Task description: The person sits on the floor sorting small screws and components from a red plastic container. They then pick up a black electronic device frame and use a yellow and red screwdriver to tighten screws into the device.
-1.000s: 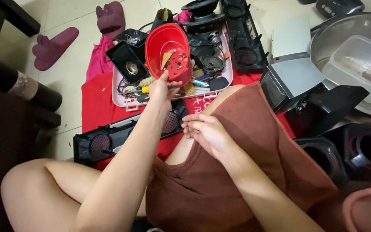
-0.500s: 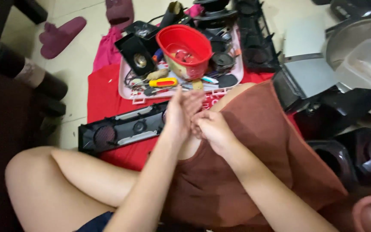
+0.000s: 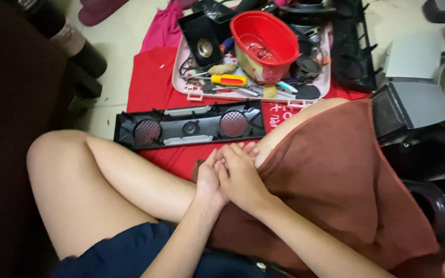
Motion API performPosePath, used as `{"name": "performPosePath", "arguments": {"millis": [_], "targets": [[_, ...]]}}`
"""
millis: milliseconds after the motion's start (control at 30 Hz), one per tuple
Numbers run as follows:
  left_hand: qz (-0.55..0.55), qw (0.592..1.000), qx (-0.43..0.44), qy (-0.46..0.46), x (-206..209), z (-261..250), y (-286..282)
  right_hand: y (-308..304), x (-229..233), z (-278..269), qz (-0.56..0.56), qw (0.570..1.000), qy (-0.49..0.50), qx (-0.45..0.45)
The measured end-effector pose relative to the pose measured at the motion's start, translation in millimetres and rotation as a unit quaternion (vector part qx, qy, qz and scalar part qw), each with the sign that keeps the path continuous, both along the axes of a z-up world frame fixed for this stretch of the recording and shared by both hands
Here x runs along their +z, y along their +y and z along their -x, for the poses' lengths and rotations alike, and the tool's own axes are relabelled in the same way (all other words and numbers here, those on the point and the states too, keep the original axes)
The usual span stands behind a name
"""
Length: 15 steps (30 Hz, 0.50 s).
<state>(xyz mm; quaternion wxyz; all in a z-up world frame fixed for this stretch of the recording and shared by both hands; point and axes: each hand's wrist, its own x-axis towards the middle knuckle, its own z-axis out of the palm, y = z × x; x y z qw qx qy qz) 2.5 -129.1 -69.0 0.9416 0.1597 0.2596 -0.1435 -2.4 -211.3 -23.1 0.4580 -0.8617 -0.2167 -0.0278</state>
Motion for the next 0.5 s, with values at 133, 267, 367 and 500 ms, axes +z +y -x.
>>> {"name": "performPosePath", "arguments": {"millis": [133, 267, 367, 500], "targets": [[0.086, 0.993, -0.035, -0.070, -45.6, -9.5, 12.4, 1.0, 8.4, 5.5, 0.064, 0.992, -0.092, 0.055], [0.108, 0.992, -0.022, -0.055, -41.7, -7.9, 11.2, 0.1, 17.0, 8.5, 0.049, 0.972, -0.211, 0.088], [0.109, 0.993, -0.016, -0.044, -25.9, -5.5, 16.8, 1.8, 16.5, 12.0, 0.039, 0.972, -0.210, 0.093], [0.106, 0.992, -0.002, -0.068, -28.1, -8.7, 30.7, 2.5, 24.7, 13.7, 0.000, 0.974, -0.196, 0.117]]}}
